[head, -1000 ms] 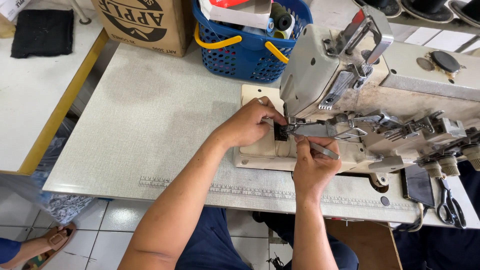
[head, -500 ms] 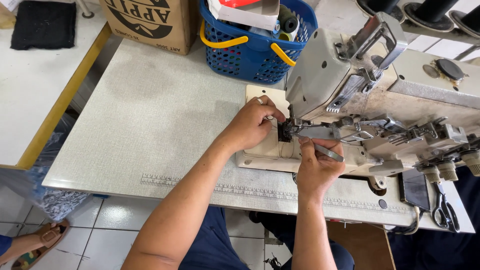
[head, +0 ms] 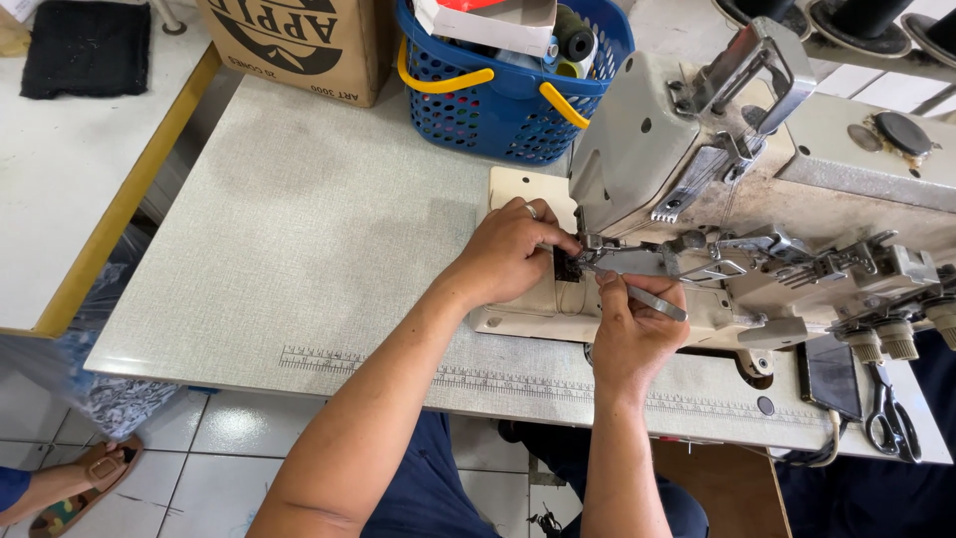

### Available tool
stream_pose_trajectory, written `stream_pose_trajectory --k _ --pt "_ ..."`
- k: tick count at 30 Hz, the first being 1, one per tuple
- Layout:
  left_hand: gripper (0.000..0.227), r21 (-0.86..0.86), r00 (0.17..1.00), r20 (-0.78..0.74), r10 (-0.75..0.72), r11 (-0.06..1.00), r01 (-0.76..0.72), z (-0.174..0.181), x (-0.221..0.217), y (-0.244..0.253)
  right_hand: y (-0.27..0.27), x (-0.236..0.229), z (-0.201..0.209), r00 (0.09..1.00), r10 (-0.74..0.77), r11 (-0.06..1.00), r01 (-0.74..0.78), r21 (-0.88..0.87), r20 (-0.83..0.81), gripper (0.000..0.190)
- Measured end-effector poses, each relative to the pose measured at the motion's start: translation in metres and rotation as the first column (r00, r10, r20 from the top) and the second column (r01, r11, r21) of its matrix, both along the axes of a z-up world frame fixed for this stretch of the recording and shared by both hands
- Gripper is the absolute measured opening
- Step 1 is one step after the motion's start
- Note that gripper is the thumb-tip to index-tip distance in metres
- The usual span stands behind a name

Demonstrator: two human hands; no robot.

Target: Threading an industrial overlock sewing machine using tweezers to guide the thread through various eyelets and tension discs.

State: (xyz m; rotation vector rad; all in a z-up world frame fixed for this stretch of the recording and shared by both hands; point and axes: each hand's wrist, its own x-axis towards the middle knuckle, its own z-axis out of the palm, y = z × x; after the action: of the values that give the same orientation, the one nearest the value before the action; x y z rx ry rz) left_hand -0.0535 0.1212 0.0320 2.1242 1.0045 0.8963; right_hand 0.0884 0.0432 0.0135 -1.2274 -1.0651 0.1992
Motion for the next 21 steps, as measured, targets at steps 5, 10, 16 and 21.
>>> stream_pose_trajectory --k 5,10,16,21 --pt "0.034 0.006 1.000 0.006 -0.001 1.000 0.001 -0.0016 0.0001 0.0011 -0.0008 -0.0006 0.0019 1.000 -0.002 1.000 0.002 -0.008 -0.001 0.007" --pt "0.033 0.018 1.000 0.024 0.001 1.000 -0.001 0.0000 -0.0018 -0.0008 -0.0014 -0.0009 0.0024 1.000 -0.005 1.000 0.005 -0.014 0.026 0.007" --pt "0.030 0.045 0.988 0.151 0.025 0.998 -0.032 -0.0028 -0.0022 -0.0011 -0.0016 -0.0014 0.0025 1.000 0.000 1.000 0.000 -0.016 0.008 0.007" --pt "0.029 0.049 0.977 0.210 0.045 0.997 -0.057 -0.0093 -0.0012 0.0011 -0.0017 -0.0005 0.0020 1.000 0.006 1.000 -0.006 -0.017 0.007 0.007"
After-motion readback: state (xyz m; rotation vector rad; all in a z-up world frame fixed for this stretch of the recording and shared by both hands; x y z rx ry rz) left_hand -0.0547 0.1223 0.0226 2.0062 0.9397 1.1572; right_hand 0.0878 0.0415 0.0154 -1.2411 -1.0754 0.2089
